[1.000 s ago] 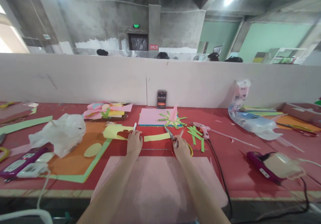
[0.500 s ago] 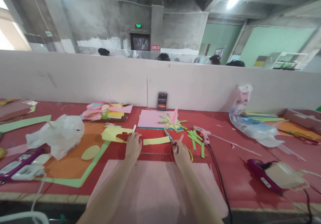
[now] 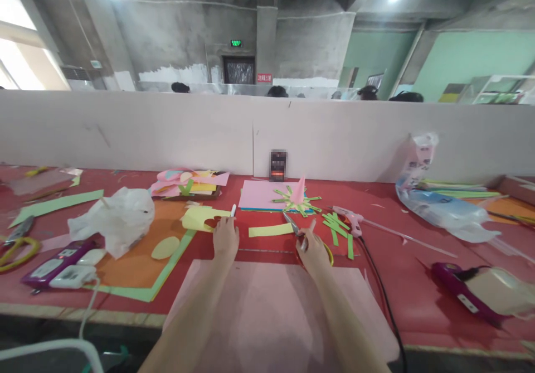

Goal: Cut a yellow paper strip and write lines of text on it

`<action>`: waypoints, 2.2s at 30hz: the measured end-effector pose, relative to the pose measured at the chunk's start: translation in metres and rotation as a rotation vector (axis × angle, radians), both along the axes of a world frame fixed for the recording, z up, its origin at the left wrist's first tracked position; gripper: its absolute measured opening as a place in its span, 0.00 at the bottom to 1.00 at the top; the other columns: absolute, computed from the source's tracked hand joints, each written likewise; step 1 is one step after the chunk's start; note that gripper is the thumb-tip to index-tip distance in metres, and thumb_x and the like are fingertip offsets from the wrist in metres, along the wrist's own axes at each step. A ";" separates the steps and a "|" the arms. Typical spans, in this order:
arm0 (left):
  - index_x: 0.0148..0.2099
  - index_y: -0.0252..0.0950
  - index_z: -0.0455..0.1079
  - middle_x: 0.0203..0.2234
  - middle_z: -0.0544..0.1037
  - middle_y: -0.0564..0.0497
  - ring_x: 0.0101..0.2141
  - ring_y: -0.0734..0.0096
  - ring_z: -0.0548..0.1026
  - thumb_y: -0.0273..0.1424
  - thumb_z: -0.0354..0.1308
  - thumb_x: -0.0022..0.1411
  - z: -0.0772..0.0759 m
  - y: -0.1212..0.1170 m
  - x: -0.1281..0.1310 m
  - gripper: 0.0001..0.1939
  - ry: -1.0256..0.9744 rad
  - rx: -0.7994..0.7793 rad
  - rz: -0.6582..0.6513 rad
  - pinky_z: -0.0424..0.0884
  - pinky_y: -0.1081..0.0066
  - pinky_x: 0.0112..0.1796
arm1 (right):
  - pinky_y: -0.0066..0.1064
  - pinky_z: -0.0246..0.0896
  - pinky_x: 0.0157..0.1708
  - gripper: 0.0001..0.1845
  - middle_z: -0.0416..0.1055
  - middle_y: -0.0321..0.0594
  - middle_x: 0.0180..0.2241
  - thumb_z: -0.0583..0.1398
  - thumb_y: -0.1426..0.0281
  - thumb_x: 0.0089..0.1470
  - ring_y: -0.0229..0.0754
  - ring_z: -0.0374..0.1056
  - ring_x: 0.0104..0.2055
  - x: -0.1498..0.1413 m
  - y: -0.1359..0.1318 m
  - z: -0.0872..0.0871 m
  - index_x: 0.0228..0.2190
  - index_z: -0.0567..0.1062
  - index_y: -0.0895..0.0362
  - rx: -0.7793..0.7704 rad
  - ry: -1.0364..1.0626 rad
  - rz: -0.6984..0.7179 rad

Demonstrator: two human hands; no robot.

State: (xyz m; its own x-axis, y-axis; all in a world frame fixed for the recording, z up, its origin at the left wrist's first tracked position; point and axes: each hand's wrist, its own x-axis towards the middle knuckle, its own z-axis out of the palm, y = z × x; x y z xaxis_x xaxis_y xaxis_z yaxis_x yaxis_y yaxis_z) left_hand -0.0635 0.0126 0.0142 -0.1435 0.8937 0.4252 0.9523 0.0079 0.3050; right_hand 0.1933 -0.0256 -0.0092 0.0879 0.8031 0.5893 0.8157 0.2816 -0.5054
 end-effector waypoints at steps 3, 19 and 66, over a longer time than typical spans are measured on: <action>0.46 0.35 0.67 0.40 0.71 0.44 0.42 0.58 0.69 0.30 0.51 0.59 0.002 0.001 -0.010 0.13 0.018 -0.045 0.125 0.65 0.62 0.43 | 0.34 0.61 0.40 0.09 0.72 0.42 0.32 0.52 0.72 0.48 0.44 0.68 0.38 0.000 0.001 -0.001 0.33 0.68 0.56 -0.002 -0.008 -0.011; 0.43 0.31 0.64 0.37 0.74 0.39 0.41 0.57 0.73 0.32 0.44 0.62 0.002 0.006 -0.022 0.12 0.039 -0.194 0.189 0.66 0.64 0.37 | 0.33 0.60 0.39 0.09 0.72 0.40 0.32 0.52 0.73 0.49 0.43 0.67 0.38 0.001 0.003 -0.003 0.34 0.69 0.55 -0.051 -0.028 -0.030; 0.39 0.38 0.65 0.35 0.71 0.49 0.39 0.66 0.70 0.28 0.47 0.61 0.013 -0.008 0.011 0.07 -0.054 0.165 -0.295 0.65 0.69 0.42 | 0.34 0.58 0.41 0.12 0.71 0.38 0.35 0.55 0.75 0.43 0.44 0.65 0.40 -0.002 -0.005 0.009 0.34 0.69 0.54 -0.134 0.034 -0.008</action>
State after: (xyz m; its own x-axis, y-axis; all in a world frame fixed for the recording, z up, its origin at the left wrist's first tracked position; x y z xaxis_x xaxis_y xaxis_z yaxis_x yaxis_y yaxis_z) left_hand -0.0527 0.0045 0.0274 0.0849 0.8197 0.5665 0.8884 -0.3197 0.3295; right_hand 0.1917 -0.0305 0.0000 0.1129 0.8738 0.4731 0.7991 0.2031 -0.5658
